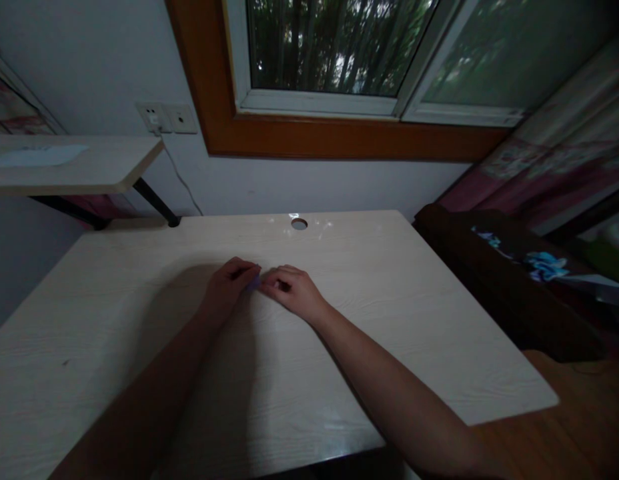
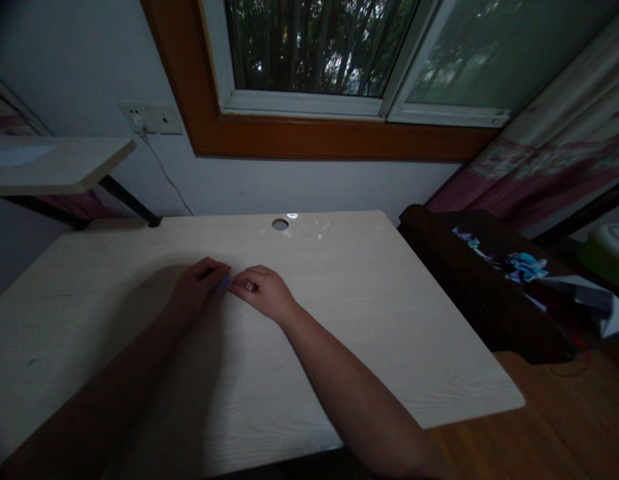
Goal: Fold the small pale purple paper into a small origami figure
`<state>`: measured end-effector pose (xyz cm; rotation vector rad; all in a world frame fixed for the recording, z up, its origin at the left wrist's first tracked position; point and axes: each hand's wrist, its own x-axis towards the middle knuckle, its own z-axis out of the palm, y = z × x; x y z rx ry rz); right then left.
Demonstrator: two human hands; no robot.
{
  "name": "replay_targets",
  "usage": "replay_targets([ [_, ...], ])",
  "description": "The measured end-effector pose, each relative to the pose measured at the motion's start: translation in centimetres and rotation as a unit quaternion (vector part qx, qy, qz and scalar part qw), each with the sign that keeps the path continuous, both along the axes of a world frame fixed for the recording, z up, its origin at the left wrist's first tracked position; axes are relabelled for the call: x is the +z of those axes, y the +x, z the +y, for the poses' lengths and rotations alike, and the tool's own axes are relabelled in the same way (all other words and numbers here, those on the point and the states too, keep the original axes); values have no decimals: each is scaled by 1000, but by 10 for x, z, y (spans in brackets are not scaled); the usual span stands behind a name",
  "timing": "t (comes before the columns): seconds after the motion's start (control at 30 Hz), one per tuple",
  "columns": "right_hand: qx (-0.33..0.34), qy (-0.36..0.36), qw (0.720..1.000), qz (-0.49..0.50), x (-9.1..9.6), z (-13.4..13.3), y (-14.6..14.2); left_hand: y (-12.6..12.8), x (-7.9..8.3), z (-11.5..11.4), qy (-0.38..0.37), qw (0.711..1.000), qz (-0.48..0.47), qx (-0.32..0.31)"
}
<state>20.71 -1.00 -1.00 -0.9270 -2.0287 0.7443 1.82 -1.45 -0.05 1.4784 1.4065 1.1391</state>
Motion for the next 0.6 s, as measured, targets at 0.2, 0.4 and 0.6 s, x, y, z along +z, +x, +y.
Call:
replay_targets([
  [0.2,8,4,1000,-17,-2,2,-1,-2,-5,2,-15,1000,-8,-6],
  [0.4,23,28,999,-23,-3,3,-1,-2,-6,2,-12,1000,-16,-7],
  [0.6,12,19,1000,-6,-4,2,0,0,-3,1,-8,1000,-27,-13],
])
